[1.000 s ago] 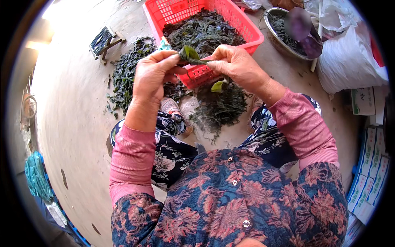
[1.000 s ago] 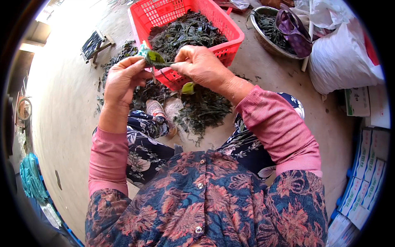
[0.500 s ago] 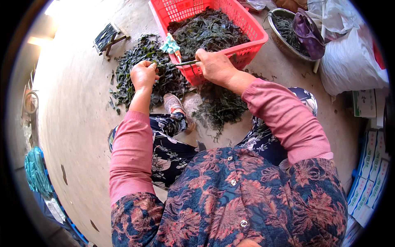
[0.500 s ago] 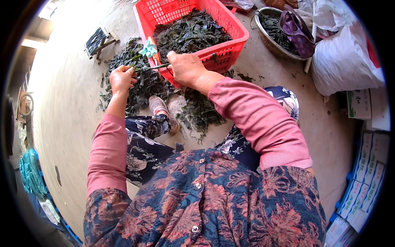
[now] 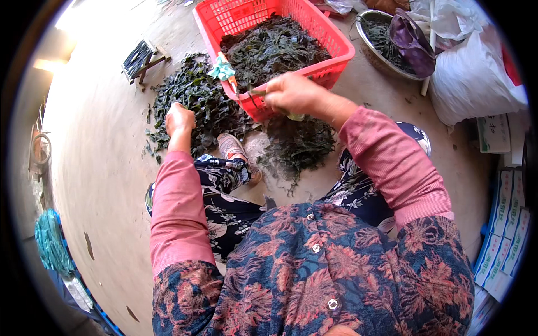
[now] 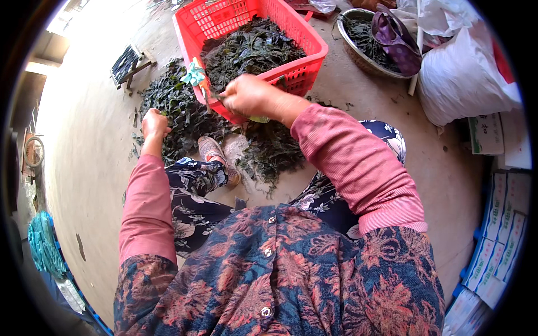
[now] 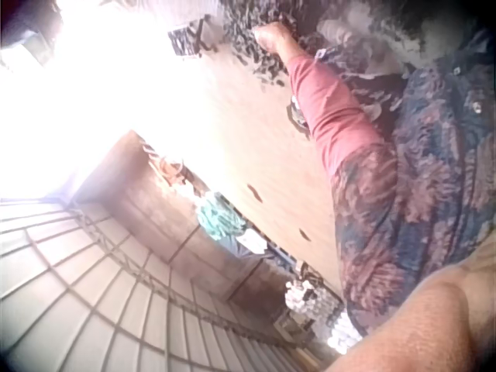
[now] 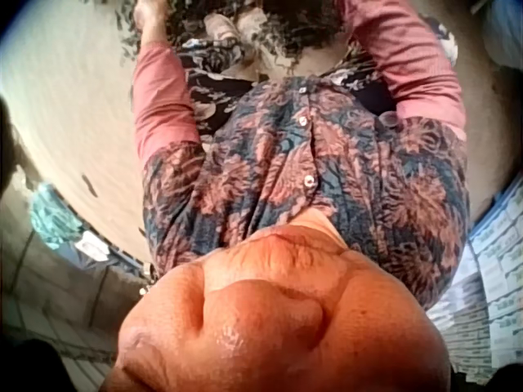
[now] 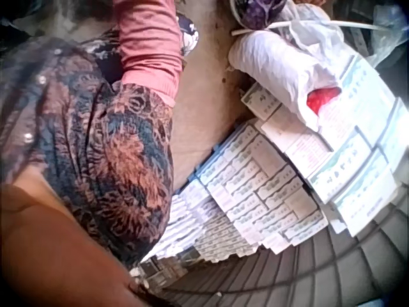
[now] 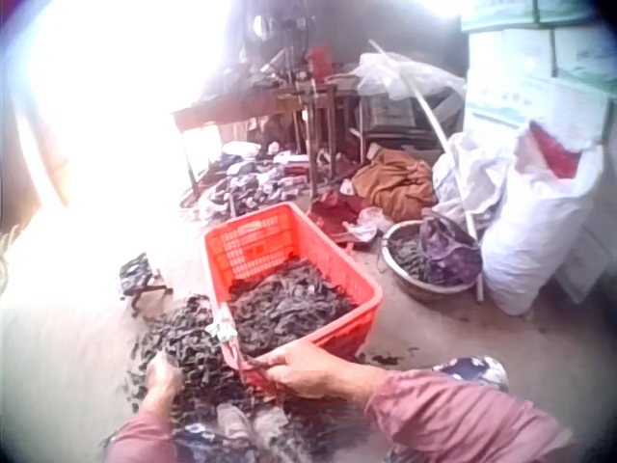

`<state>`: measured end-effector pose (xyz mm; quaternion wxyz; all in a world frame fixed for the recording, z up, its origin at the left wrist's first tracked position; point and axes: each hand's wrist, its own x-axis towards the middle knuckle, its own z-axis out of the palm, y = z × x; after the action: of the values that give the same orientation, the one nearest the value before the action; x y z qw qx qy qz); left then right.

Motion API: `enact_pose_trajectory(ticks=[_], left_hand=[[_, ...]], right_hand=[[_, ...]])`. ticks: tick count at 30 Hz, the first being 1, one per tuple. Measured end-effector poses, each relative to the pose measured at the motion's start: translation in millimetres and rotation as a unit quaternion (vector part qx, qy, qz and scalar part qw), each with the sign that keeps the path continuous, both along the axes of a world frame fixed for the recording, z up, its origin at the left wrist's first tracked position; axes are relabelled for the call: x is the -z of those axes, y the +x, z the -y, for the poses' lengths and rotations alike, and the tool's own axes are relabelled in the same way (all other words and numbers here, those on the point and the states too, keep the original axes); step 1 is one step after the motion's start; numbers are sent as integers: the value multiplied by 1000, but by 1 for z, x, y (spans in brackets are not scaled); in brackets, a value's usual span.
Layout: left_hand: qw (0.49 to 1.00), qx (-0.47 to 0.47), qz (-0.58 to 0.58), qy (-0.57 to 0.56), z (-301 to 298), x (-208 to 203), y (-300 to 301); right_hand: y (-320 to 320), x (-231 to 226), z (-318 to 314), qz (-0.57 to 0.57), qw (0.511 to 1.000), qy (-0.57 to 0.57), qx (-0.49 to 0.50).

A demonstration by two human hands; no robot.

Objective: The person is sorting and processing individual leaves from a large red basket, handling them by hand to separate or clean them before placing them into a pile on the floor.

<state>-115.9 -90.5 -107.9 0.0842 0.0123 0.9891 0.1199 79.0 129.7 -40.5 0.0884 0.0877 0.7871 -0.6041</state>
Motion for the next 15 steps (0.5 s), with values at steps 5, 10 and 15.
enact_pose_trajectory(ticks=[5,10,15], left_hand=[[947,166,-195,192,-29,-41,32],[666,234,353,614,-69,-102,111],[651,300,349,603,-80,-107,140]], right_hand=[[12,-31,-16,-21,912,-406,57],[22,-54,-6,-86,834,-540,74],[21,-48,-11,-156,817,-534,150]])
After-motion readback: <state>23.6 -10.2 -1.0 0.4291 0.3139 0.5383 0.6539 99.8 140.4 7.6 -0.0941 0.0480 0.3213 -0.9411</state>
